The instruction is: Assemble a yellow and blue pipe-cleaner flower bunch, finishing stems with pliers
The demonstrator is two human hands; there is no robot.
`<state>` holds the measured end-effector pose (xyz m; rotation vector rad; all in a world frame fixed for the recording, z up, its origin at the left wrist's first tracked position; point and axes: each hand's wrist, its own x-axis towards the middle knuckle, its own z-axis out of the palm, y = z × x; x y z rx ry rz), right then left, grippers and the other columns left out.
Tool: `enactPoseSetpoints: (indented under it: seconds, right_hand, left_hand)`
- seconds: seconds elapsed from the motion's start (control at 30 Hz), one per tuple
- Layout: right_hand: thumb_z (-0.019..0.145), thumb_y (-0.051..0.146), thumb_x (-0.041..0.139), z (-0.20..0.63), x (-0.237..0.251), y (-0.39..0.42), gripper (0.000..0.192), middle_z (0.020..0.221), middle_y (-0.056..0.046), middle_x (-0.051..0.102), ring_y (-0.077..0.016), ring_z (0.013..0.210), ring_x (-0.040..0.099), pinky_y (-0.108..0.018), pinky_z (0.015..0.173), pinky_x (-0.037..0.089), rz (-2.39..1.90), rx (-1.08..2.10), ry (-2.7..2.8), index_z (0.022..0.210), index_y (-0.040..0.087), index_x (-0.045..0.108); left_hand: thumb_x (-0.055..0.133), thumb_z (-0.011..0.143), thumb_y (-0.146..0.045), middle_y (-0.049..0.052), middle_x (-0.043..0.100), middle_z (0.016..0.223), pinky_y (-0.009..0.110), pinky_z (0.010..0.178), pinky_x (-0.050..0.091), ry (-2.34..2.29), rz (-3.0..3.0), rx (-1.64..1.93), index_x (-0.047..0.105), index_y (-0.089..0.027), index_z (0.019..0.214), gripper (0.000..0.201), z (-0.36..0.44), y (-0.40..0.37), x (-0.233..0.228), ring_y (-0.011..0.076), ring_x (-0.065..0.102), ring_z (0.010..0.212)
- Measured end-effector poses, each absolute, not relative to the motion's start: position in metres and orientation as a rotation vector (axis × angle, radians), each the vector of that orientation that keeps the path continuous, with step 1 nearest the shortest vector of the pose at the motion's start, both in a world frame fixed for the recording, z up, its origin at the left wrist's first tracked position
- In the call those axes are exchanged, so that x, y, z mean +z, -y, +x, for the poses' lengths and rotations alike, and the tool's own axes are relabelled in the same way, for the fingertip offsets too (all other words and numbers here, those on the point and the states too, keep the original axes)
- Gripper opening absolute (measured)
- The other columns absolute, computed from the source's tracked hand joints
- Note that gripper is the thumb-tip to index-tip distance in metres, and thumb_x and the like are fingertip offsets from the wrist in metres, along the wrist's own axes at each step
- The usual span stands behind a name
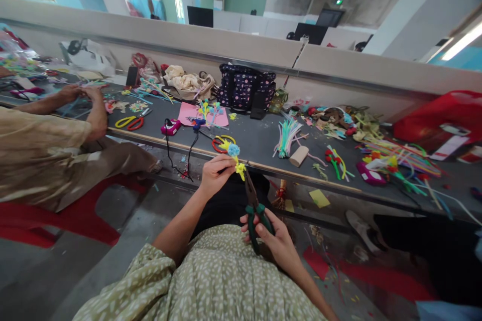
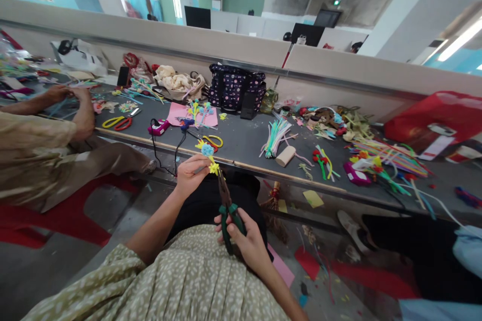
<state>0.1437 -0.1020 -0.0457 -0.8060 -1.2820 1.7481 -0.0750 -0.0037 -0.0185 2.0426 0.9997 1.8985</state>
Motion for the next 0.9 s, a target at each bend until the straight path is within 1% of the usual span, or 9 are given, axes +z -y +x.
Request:
enactPoseSetpoints:
  seconds: [0.1,0.33,0.53,0.67,0.77,0.9]
  right_hand:
    - [0.087,0.040,0.063,0.1446,-0.0429,0.1023,0.024,0.108,-0.013,0.068,-0.0206,0.083,0.068,-0.034,0.069,0.058,-0.767,1.798,1.263,0.094,0.018,0.056]
    - [0.087,0.040,0.064,0.1452,-0.0437,0.1022,0.024,0.104,-0.011,0.069,-0.0178,0.074,0.067,-0.033,0.065,0.058,-0.788,1.823,1.252,0.094,0.018,0.057]
    - [0.087,0.042,0.063,0.1441,-0.0452,0.1023,0.026,0.098,-0.009,0.069,-0.0139,0.064,0.064,-0.027,0.058,0.055,-0.823,1.807,1.253,0.093,0.018,0.056]
    - [0.087,0.043,0.063,0.1410,-0.0455,0.1036,0.026,0.098,-0.010,0.069,-0.0147,0.067,0.064,-0.027,0.056,0.055,-0.864,1.718,1.280,0.090,0.018,0.056]
    - [0.087,0.044,0.062,0.1384,-0.0482,0.1037,0.027,0.099,-0.010,0.070,-0.0144,0.066,0.063,-0.027,0.057,0.055,-0.952,1.611,1.309,0.092,0.018,0.058]
    - [0.084,0.047,0.065,0.1376,-0.0502,0.1025,0.029,0.099,-0.010,0.070,-0.0187,0.076,0.066,-0.027,0.060,0.055,-1.050,1.516,1.302,0.092,0.019,0.060]
  left_hand:
    - [0.065,0.081,-0.017,0.006,0.071,0.083,0.028,0.073,0.055,-1.004,2.037,1.896,0.072,-0.017,0.081,0.007,-0.0754,0.0036,-0.0198,0.0162,0.067,0.077]
    - [0.065,0.081,-0.017,0.006,0.071,0.083,0.028,0.074,0.055,-1.007,2.036,1.893,0.072,-0.018,0.082,0.007,-0.0757,0.0038,-0.0210,0.0166,0.068,0.079]
    - [0.066,0.081,-0.018,0.006,0.071,0.083,0.028,0.073,0.055,-0.992,2.021,1.887,0.072,-0.018,0.081,0.006,-0.0759,0.0042,-0.0211,0.0161,0.067,0.077]
    - [0.066,0.081,-0.018,0.006,0.071,0.082,0.028,0.072,0.055,-0.984,2.033,1.877,0.072,-0.018,0.081,0.006,-0.0751,0.0049,-0.0196,0.0159,0.067,0.077]
    - [0.065,0.082,-0.020,0.006,0.070,0.081,0.028,0.072,0.055,-0.987,2.036,1.850,0.072,-0.018,0.081,0.007,-0.0743,0.0054,-0.0183,0.0160,0.066,0.076]
    - [0.065,0.083,-0.021,0.006,0.070,0.081,0.028,0.072,0.055,-1.003,2.040,1.828,0.072,-0.017,0.079,0.008,-0.0734,0.0052,-0.0177,0.0160,0.066,0.076]
